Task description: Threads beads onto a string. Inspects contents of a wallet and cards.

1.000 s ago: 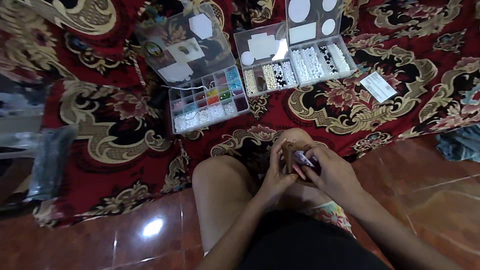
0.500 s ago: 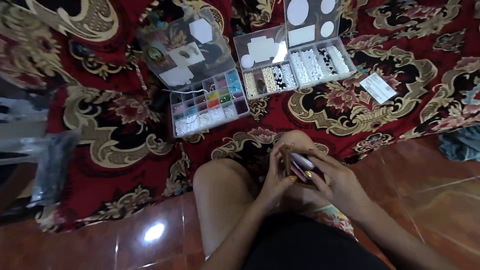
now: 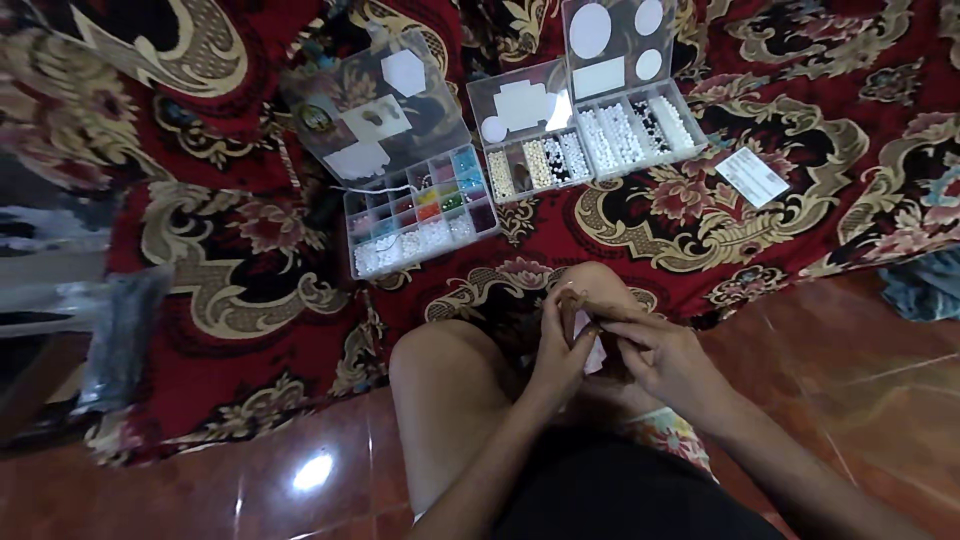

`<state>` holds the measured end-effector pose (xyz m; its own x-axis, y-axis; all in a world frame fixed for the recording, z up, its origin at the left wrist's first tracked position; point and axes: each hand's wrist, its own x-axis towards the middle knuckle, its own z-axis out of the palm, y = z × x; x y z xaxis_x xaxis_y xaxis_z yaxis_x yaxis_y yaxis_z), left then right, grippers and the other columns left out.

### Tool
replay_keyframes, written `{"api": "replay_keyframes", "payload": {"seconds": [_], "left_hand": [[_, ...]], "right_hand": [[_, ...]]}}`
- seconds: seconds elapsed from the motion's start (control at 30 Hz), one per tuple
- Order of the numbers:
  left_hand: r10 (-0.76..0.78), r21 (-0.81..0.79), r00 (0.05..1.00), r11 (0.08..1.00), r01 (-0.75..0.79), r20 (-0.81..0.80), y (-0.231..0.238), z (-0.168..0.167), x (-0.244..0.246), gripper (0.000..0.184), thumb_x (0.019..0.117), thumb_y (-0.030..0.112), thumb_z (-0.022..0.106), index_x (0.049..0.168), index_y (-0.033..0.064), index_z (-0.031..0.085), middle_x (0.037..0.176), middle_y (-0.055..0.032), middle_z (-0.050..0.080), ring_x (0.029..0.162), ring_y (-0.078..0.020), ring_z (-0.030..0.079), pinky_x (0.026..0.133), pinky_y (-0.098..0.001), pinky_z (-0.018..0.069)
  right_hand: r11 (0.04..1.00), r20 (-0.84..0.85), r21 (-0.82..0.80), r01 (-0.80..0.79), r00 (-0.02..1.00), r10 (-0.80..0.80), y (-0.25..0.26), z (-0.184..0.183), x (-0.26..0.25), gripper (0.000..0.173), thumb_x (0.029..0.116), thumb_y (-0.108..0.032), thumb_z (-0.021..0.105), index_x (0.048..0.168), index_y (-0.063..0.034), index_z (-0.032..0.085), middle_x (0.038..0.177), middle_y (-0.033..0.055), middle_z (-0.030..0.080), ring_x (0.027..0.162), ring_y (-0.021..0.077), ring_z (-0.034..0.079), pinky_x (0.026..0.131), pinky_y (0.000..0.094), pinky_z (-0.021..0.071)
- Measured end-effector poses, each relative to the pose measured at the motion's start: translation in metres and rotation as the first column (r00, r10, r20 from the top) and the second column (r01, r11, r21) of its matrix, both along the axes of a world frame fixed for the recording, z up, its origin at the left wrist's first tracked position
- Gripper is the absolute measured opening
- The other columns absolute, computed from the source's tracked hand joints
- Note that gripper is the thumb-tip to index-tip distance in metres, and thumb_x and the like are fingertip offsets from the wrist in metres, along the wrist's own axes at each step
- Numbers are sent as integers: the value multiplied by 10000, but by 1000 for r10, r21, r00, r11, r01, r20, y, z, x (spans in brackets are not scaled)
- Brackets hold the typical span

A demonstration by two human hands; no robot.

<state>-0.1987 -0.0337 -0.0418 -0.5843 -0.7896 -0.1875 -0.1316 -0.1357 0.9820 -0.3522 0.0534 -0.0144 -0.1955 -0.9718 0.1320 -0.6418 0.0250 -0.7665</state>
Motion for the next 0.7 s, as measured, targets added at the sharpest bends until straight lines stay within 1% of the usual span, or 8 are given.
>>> {"api": "replay_keyframes", "payload": {"seconds": [0.07, 0.13, 0.2, 0.27, 0.37, 0.47, 0.57, 0.7], "left_hand": [[-10, -5, 1000, 1000, 10, 28, 0, 1, 0, 689, 929, 6, 581, 1529, -65, 251, 1529, -238, 390, 1387, -186, 453, 1125, -299, 419], [13, 5, 998, 1000, -13, 60, 2, 5, 0, 687, 890, -47, 538, 1525, -47, 277, 1520, -218, 408, 1359, -173, 477, 1092, -292, 440], [58, 24, 994, 998, -60, 88, 4, 8, -2, 701, 855, -80, 528, 1518, -29, 308, 1486, -195, 461, 1283, -145, 544, 1017, -282, 494], [76, 50, 993, 995, -81, 91, 5, 11, -3, 702, 849, -84, 525, 1516, -19, 317, 1476, -187, 473, 1256, -132, 561, 996, -278, 506], [80, 80, 995, 993, -85, 61, 6, 15, -3, 679, 867, -85, 512, 1517, -16, 329, 1493, -173, 451, 1279, -119, 537, 1021, -260, 485], [81, 49, 995, 995, -84, 57, 9, 15, -3, 696, 835, -85, 521, 1505, -16, 343, 1472, -183, 452, 1263, -135, 538, 1009, -266, 488], [72, 4, 990, 997, -73, 125, 11, 15, -6, 715, 822, -76, 545, 1507, 7, 360, 1485, -214, 431, 1311, -204, 504, 1044, -327, 472], [29, -38, 981, 999, -22, 192, 7, 17, -7, 717, 830, -96, 549, 1516, 11, 370, 1531, -210, 404, 1351, -224, 488, 1081, -348, 457]], "right_hand": [[999, -64, 33, -1, 998, 3, -1, -1, -2, 320, 902, -6, 564, 1138, -27, 779, 1242, 145, 722, 1088, 245, 726, 896, 371, 607], [996, -83, 84, -16, 996, 23, -3, 1, -2, 349, 901, 5, 552, 1175, -26, 765, 1302, 157, 692, 1150, 275, 701, 925, 406, 595], [995, -90, 101, -16, 996, 26, -6, 3, -2, 362, 881, 20, 553, 1171, -25, 766, 1321, 164, 679, 1160, 293, 693, 922, 427, 592], [995, -91, 100, -11, 996, 20, -8, 5, -1, 356, 862, 33, 559, 1144, -12, 771, 1310, 175, 682, 1147, 310, 696, 911, 441, 593], [992, -89, 129, -4, 996, 15, -10, 7, -4, 352, 862, 39, 563, 1140, -11, 773, 1323, 177, 677, 1160, 317, 692, 913, 455, 592], [990, -93, 144, -6, 996, 19, -11, 6, -6, 332, 867, 43, 580, 1128, -17, 778, 1319, 184, 675, 1158, 323, 690, 910, 462, 594], [990, -105, 141, 8, 994, 7, -11, 3, -9, 226, 900, 6, 645, 1072, -18, 790, 1296, 189, 685, 1149, 325, 694, 935, 456, 587], [988, -65, 152, -6, 998, 16, -14, 2, -16, 223, 871, 47, 665, 1034, -22, 801, 1271, 201, 694, 1135, 321, 699, 949, 431, 582]]}}
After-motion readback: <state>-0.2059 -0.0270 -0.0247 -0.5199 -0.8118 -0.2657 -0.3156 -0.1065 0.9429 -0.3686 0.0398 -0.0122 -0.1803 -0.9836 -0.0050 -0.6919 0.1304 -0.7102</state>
